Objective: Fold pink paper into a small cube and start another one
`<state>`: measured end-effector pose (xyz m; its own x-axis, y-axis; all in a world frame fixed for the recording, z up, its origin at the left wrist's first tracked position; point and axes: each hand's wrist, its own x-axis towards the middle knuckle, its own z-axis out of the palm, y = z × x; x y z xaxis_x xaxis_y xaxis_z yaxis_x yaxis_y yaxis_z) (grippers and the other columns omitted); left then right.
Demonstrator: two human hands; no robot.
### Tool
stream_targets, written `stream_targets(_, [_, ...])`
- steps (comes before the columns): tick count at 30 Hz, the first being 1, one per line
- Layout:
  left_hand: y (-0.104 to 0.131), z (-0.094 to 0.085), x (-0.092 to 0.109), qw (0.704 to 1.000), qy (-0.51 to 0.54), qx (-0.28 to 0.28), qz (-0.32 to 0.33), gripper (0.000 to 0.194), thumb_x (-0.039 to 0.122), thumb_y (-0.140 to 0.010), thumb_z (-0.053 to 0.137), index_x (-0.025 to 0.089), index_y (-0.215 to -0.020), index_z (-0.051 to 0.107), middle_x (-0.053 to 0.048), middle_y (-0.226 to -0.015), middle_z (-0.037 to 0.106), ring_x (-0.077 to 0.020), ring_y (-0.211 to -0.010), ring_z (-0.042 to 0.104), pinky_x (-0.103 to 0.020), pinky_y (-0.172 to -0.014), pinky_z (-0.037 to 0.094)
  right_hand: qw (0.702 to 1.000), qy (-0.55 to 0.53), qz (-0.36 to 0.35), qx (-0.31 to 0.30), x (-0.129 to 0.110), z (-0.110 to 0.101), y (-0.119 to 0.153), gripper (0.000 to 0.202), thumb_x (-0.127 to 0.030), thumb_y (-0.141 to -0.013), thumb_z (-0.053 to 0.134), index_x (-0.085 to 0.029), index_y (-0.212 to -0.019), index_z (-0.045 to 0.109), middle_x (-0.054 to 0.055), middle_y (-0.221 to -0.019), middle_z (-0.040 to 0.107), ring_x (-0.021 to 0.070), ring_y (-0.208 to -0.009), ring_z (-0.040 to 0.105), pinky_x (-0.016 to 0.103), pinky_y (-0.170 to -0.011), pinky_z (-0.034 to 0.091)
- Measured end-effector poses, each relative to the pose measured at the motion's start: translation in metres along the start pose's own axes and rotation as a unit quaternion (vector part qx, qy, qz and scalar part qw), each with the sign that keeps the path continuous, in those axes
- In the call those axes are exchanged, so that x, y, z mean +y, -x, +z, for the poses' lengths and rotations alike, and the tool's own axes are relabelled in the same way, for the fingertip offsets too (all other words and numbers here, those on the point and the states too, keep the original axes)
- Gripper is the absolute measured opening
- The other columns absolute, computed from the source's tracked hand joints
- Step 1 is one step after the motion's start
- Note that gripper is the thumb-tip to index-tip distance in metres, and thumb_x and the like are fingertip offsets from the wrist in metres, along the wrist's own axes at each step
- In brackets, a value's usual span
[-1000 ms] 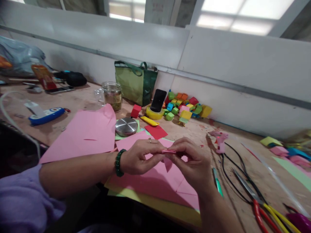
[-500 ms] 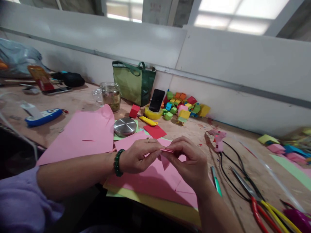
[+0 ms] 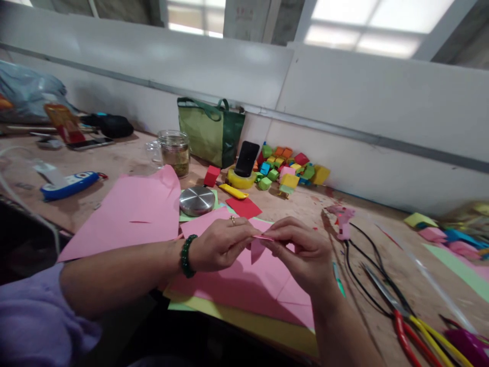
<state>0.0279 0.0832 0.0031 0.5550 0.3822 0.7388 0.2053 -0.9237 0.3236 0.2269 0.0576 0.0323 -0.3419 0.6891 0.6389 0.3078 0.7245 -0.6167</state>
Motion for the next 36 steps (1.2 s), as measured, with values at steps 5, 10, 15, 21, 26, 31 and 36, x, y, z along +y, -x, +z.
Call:
stream_targets(5, [0.0001, 0.0007, -0.0004, 1.0, 0.011, -0.002, 0.003, 0.024, 0.013, -0.091, 0.038, 0.012, -0.102, 0.06, -0.009, -0.085, 0.065, -0.016, -0.078, 0.059, -0.026, -0.069, 0.047, 1.0, -0.007, 0.003, 0.022, -0.002, 0.0018, -0.0007, 0.017, -0.008, -0.074, 0.072, -0.023, -0.081, 0.073, 0.003, -0.072, 0.065, 0.0151, -0.067, 0.061, 0.026, -0.055, 0.051])
stream_targets(10, [-0.0008, 0.0009, -0.0005, 1.0, 0.027, 0.0, 0.005, 0.022, 0.015, -0.092, 0.039, 0.011, -0.097, 0.061, -0.009, -0.087, 0.067, -0.0165, -0.081, 0.06, -0.026, -0.071, 0.047, 0.996, -0.05, 0.057, -0.038, -0.0027, -0.0006, -0.0017, 0.008, -0.014, -0.079, 0.068, -0.021, -0.083, 0.07, 0.005, -0.081, 0.064, 0.0148, -0.068, 0.061, 0.025, -0.053, 0.051])
stream_targets(15, [-0.0031, 0.0004, 0.0016, 0.999, 0.043, 0.011, -0.018, 0.021, 0.015, -0.093, 0.04, 0.011, -0.092, 0.061, -0.007, -0.079, 0.067, -0.0144, -0.072, 0.059, -0.025, -0.068, 0.045, 0.998, -0.041, 0.047, -0.001, -0.0028, -0.0003, -0.002, 0.009, -0.012, -0.08, 0.068, -0.02, -0.076, 0.07, 0.005, -0.075, 0.063, 0.0137, -0.064, 0.06, 0.022, -0.045, 0.05])
stream_targets(21, [-0.0043, 0.0014, 0.003, 0.992, 0.113, 0.012, -0.052, 0.021, 0.017, -0.093, 0.041, 0.013, -0.087, 0.061, -0.005, -0.074, 0.065, -0.0131, -0.068, 0.057, -0.024, -0.067, 0.044, 0.998, -0.038, 0.054, 0.016, -0.0032, 0.0025, -0.0017, 0.005, -0.015, -0.077, 0.071, -0.02, -0.075, 0.071, 0.004, -0.073, 0.063, 0.0134, -0.059, 0.06, 0.023, -0.042, 0.05])
stream_targets(26, [-0.0052, 0.0024, 0.0022, 0.986, 0.147, 0.017, -0.075, 0.023, 0.018, -0.094, 0.04, 0.013, -0.084, 0.061, -0.004, -0.07, 0.063, -0.0125, -0.067, 0.056, -0.024, -0.068, 0.043, 0.997, -0.025, 0.062, 0.027, -0.0028, 0.0031, -0.0007, 0.006, -0.015, -0.077, 0.071, -0.02, -0.075, 0.07, 0.004, -0.076, 0.062, 0.0133, -0.061, 0.06, 0.022, -0.043, 0.051])
stream_targets(31, [-0.0054, 0.0013, 0.0017, 0.985, 0.136, 0.006, -0.104, 0.028, 0.022, -0.095, 0.038, 0.013, -0.085, 0.062, -0.004, -0.07, 0.061, -0.0124, -0.066, 0.056, -0.024, -0.067, 0.044, 0.991, -0.084, 0.097, -0.024, -0.0016, 0.0003, -0.0013, 0.005, -0.019, -0.08, 0.069, -0.019, -0.085, 0.07, 0.005, -0.083, 0.063, 0.0124, -0.061, 0.06, 0.024, -0.048, 0.054])
stream_targets(36, [-0.0054, 0.0022, 0.0048, 0.978, 0.18, 0.036, -0.102, 0.023, 0.021, -0.093, 0.044, 0.011, -0.094, 0.065, -0.005, -0.073, 0.065, -0.011, -0.064, 0.057, -0.023, -0.064, 0.045, 0.994, -0.061, 0.086, -0.004, 0.0, -0.0001, -0.0027, 0.007, -0.014, -0.078, 0.07, -0.02, -0.082, 0.07, 0.004, -0.079, 0.063, 0.0115, -0.059, 0.059, 0.023, -0.046, 0.051])
